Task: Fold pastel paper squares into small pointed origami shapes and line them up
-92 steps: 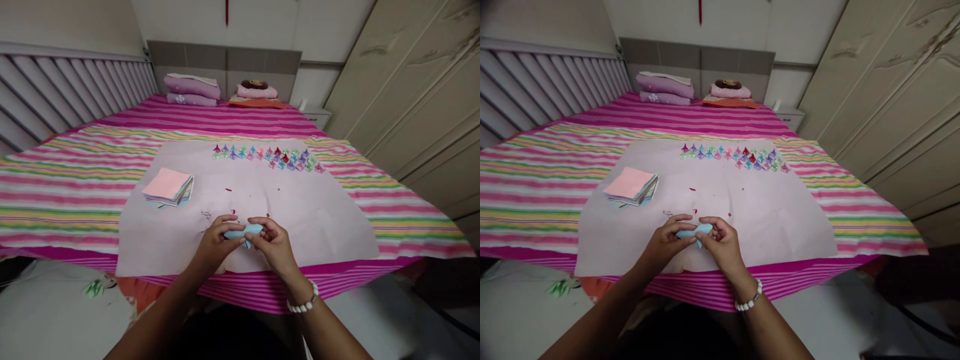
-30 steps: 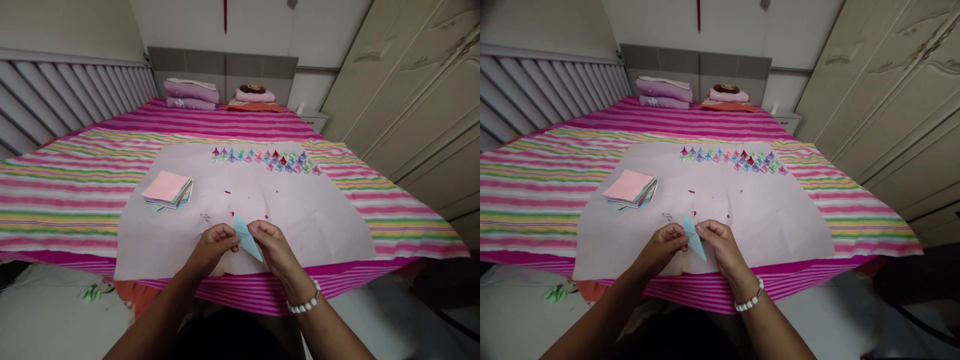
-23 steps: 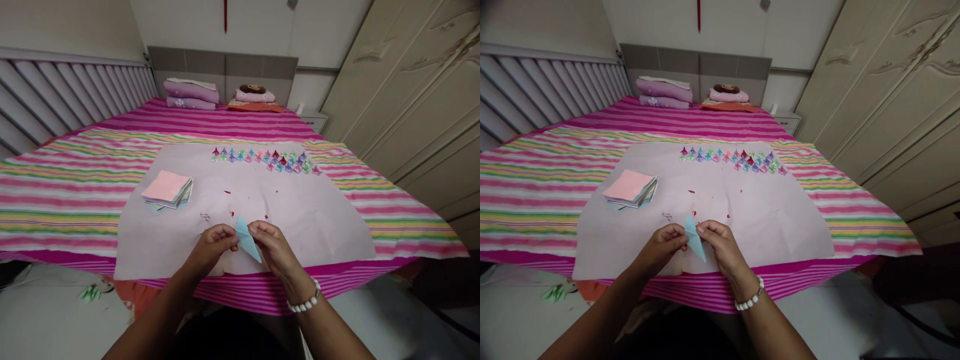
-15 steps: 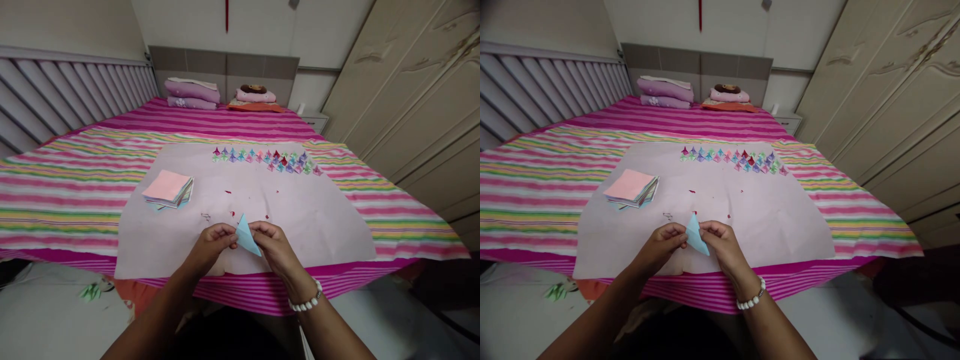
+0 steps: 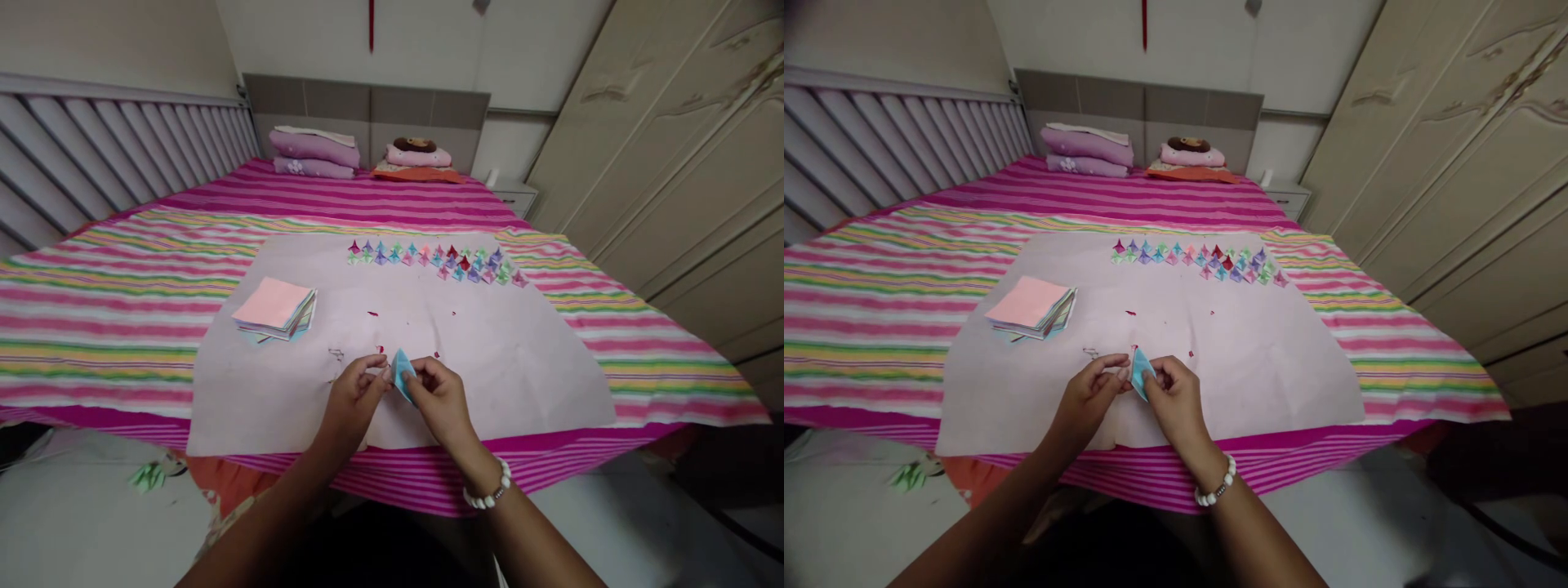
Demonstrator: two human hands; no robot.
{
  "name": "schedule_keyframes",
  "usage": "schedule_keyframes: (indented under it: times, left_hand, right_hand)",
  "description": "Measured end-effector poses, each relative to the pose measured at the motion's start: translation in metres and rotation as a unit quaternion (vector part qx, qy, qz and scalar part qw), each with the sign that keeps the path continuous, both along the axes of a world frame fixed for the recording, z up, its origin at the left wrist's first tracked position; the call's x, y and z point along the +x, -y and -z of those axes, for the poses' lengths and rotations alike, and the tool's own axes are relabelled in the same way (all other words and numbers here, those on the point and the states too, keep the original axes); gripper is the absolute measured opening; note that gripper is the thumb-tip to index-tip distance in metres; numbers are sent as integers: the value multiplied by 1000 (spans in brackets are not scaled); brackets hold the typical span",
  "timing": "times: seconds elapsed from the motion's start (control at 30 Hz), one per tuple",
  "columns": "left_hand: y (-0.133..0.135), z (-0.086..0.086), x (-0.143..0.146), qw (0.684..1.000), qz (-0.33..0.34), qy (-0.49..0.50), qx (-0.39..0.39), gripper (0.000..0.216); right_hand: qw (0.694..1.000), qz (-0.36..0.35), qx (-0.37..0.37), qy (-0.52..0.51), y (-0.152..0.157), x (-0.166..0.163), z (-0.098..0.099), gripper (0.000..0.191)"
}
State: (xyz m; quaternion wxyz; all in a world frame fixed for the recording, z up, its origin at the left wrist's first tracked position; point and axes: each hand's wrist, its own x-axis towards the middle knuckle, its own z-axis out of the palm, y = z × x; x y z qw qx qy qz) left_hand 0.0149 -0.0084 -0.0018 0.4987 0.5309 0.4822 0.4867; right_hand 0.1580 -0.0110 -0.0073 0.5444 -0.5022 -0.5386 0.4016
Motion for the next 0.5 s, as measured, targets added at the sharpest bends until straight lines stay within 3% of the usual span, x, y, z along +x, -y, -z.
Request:
schedule_keyframes:
  times: [0.13, 0.27, 0.43, 0.5]
  left_hand:
    - [5, -5, 5, 996, -3, -73, 52, 41]
    - [3, -3, 8, 992, -19, -108, 68, 39]
    - [2, -3, 7, 993, 10, -110, 39, 26]
    - [2, -3, 6, 991, 13, -115, 69, 22]
  right_hand:
    - [995, 25, 75, 61, 2, -3, 0, 7]
    - [995, 22, 91, 46, 2, -4, -3, 14]
    - [997, 23, 8, -73, 0, -2, -3, 12]
    - [992, 23, -40, -121, -1, -2, -2, 10]
